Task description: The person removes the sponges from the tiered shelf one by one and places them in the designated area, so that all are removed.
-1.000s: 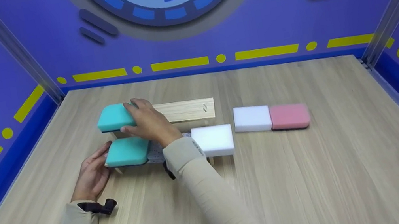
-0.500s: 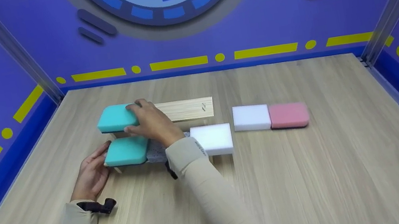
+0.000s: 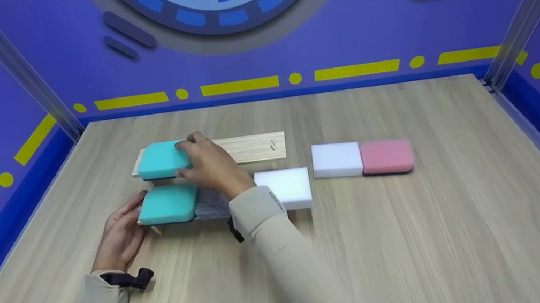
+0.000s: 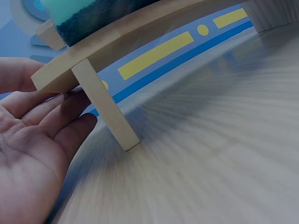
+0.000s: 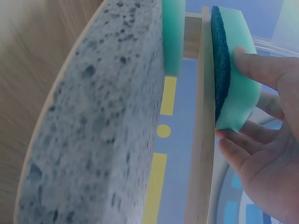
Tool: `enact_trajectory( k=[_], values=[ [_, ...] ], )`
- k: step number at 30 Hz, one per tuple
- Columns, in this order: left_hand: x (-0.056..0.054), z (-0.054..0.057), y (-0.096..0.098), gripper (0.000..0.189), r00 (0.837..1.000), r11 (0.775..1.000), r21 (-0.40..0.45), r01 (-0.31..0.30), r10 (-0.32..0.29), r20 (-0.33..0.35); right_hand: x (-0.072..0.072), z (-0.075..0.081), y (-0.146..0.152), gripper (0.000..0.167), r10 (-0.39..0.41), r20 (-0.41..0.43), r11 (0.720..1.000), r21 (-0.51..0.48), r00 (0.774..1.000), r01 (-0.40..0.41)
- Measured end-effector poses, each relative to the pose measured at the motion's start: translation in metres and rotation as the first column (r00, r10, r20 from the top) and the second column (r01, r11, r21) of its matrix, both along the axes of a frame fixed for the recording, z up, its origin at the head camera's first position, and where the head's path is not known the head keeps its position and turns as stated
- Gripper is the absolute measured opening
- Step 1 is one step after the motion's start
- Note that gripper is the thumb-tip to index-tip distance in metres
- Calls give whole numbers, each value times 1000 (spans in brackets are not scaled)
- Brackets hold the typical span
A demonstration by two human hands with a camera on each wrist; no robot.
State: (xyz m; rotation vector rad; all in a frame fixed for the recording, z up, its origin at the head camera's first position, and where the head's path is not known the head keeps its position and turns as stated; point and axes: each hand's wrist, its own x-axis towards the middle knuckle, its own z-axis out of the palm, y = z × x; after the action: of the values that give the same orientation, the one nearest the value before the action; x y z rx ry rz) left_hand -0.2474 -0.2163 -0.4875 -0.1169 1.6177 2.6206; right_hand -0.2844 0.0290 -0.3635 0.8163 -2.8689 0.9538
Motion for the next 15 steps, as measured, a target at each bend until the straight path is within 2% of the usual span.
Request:
enact_trajectory(
  k=[8, 15],
  values=[
    [0, 1, 0, 53, 1000, 1000, -1, -18, 18, 23, 2, 2, 6, 57, 8, -20, 1000, -3, 1000, -8],
    [0, 1, 0, 53, 1000, 999, -33, -5, 6, 30, 5, 7, 10, 57, 26, -36, 1000, -6, 999, -26]
  ],
)
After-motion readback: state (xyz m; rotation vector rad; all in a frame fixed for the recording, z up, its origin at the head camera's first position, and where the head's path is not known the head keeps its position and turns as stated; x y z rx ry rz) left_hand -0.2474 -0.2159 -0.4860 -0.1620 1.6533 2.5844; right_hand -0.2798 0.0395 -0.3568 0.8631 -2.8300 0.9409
